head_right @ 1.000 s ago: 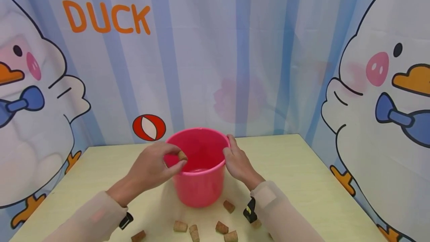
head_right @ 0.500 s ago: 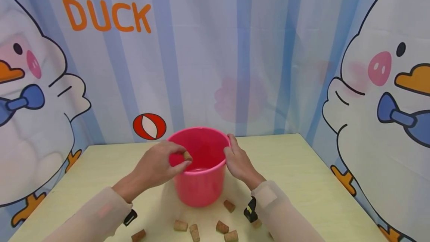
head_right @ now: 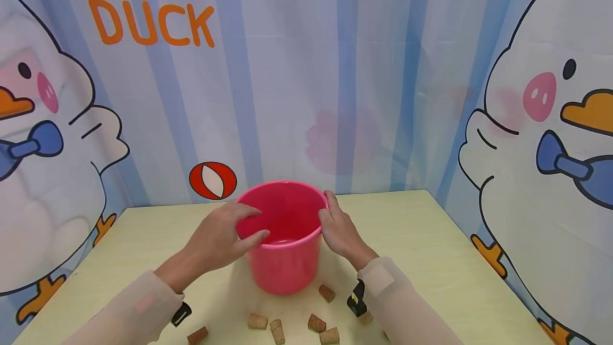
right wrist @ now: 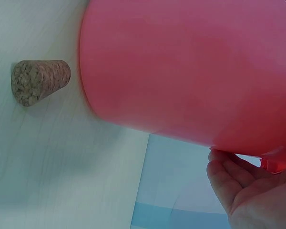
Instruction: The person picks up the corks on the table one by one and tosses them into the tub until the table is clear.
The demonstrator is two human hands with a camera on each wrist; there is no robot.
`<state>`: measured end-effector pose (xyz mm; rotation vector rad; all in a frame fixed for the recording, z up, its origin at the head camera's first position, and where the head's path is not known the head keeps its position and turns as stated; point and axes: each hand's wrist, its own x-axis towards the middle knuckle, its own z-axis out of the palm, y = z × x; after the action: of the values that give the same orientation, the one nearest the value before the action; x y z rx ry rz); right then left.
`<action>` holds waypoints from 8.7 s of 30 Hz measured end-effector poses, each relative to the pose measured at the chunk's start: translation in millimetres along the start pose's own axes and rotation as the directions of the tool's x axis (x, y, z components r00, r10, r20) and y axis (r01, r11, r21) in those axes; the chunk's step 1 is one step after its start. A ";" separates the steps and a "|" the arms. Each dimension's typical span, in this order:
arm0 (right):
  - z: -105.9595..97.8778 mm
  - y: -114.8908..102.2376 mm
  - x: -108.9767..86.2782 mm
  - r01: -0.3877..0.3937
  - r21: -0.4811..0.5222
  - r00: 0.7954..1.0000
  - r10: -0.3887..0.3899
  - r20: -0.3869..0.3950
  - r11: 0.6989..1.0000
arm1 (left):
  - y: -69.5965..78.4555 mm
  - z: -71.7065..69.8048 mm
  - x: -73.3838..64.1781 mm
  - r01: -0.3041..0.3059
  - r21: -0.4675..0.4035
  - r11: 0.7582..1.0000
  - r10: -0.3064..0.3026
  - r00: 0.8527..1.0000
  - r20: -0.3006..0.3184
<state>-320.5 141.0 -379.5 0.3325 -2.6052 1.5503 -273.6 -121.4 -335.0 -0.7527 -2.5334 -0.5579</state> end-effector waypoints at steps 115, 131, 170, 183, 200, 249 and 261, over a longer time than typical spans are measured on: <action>-1.4 0.8 -0.6 0.004 0.001 1.000 -0.004 0.012 1.000 | -54.2 2.6 -111.3 0.246 0.160 0.956 -0.292 0.744 0.601; -2.3 0.8 -0.7 0.008 0.010 1.000 -0.008 0.021 1.000 | -54.8 13.3 -115.6 0.296 0.147 0.944 -0.315 0.673 0.669; -2.0 1.5 -0.8 0.014 0.017 1.000 -0.014 0.018 1.000 | -53.2 11.3 -110.5 0.197 0.095 0.976 -0.217 0.830 0.514; -1.7 -1.0 -1.8 0.008 0.020 1.000 -0.008 0.020 1.000 | -45.1 12.5 -99.7 0.222 0.084 0.971 -0.236 0.873 0.428; -1.5 -0.8 -1.3 0.004 0.014 1.000 -0.004 0.006 1.000 | -29.2 7.5 -95.8 0.150 0.095 0.984 -0.163 0.975 0.151; 0.2 0.9 0.1 -0.004 0.022 1.000 0.004 0.003 1.000 | -8.7 -18.9 -57.9 -0.161 0.133 0.978 0.191 0.948 -0.255; -0.1 -0.1 0.0 -0.001 0.017 1.000 0.001 0.001 1.000 | -2.5 -18.6 -42.4 -0.191 0.126 0.973 0.218 0.942 -0.254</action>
<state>-320.5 141.0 -379.3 0.3330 -2.5950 1.5737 -237.5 -149.8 -341.9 -0.8322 -2.1869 -0.4272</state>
